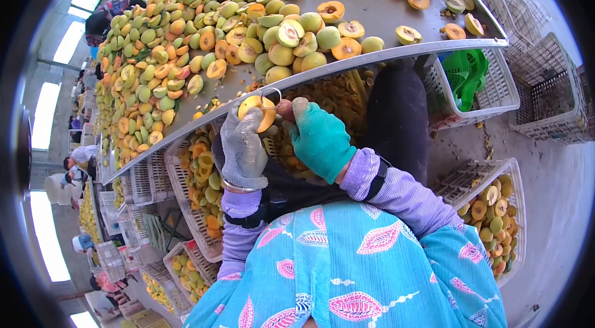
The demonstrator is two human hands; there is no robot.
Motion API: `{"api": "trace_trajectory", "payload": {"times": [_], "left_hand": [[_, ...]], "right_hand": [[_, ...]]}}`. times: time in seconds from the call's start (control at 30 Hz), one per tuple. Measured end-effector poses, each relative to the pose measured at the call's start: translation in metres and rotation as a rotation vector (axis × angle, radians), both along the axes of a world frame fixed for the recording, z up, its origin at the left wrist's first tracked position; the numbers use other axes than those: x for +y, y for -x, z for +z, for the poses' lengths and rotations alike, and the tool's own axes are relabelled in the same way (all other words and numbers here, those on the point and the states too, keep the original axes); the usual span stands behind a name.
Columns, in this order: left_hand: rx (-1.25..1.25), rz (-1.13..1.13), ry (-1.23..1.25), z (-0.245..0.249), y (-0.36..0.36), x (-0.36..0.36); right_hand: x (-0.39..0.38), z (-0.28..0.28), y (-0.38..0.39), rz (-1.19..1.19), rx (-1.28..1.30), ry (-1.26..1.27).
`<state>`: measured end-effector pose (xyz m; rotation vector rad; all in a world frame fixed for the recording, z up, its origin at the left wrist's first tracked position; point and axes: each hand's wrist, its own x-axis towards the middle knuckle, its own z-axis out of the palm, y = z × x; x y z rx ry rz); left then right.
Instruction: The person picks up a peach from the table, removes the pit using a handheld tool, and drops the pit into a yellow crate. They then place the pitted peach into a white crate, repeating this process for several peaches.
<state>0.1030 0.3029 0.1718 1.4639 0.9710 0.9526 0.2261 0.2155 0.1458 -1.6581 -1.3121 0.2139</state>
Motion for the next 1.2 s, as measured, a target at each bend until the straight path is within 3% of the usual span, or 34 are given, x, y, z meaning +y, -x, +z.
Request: {"api": "trace_trajectory", "payload": {"times": [0.17, 0.27, 0.33, 0.37, 0.4, 0.47, 0.5, 0.57, 0.6, 0.67, 0.73, 0.77, 0.8, 0.87, 0.93, 1.0, 1.07, 1.1, 1.13, 1.2], "left_hand": [[-0.022, 0.051, 0.087, 0.018, -0.001, -0.017], [-0.102, 0.113, 0.180, 0.025, 0.013, -0.023], [-0.220, 0.203, 0.164, 0.039, 0.035, -0.035], [-0.140, 0.249, 0.133, 0.042, 0.059, -0.034], [-0.059, 0.297, 0.106, 0.043, 0.091, -0.030], [0.868, 0.100, -0.431, 0.006, 0.185, 0.008], [0.873, 0.108, -0.447, 0.016, 0.193, 0.025], [1.131, 0.130, -0.465, 0.023, 0.189, 0.059], [0.924, 0.147, -0.307, 0.036, 0.164, 0.085], [0.954, 0.216, -0.405, 0.044, 0.108, 0.143], [1.032, 0.267, -0.546, 0.025, 0.061, 0.209], [1.052, 0.207, -0.387, 0.021, 0.055, 0.226], [1.199, 0.011, -0.674, -0.011, 0.040, 0.260], [1.444, -0.401, -0.423, -0.006, 0.017, 0.273], [1.490, -0.502, -0.423, 0.010, 0.012, 0.255], [1.543, -0.576, -0.410, 0.014, 0.023, 0.231], [1.091, -0.309, 0.187, 0.013, 0.035, 0.208], [0.679, -0.247, 0.279, 0.007, 0.048, 0.190], [0.689, -0.246, 0.284, 0.016, 0.051, 0.162], [0.117, -0.214, 0.155, 0.040, 0.036, 0.104]], "right_hand": [[0.002, -0.007, 0.009, -0.048, -0.115, 0.086], [0.010, -0.018, 0.011, -0.028, -0.149, 0.003], [0.014, -0.040, -0.004, -0.085, 0.019, 0.275], [0.011, -0.053, -0.010, -0.129, 0.085, 0.407], [0.005, -0.076, -0.014, -0.091, 0.151, 0.285], [-0.005, -0.059, -0.015, -0.073, 0.145, 0.493], [-0.004, -0.052, -0.011, -0.070, 0.149, 0.475], [-0.002, -0.041, -0.009, 0.039, 0.306, 0.397], [-0.002, -0.035, -0.009, 0.039, 0.297, 0.398], [0.002, -0.027, -0.008, 0.109, 0.349, 0.316], [0.005, -0.027, -0.013, 0.094, 0.337, 0.425], [0.004, -0.027, -0.013, 0.114, 0.413, 0.353], [0.006, -0.027, -0.014, 0.134, 0.488, 0.279], [0.011, -0.009, -0.020, 0.104, 0.468, 0.368], [0.019, -0.007, -0.021, 0.073, 0.456, 0.165], [0.036, 0.004, -0.019, 0.077, 0.362, 0.201], [0.053, 0.010, -0.008, 0.108, 0.263, -0.012], [0.060, 0.014, -0.003, 0.108, 0.274, -0.013], [0.064, 0.018, 0.002, 0.153, 0.223, 0.004], [0.064, 0.020, 0.013, 0.200, 0.164, 0.028]]}}
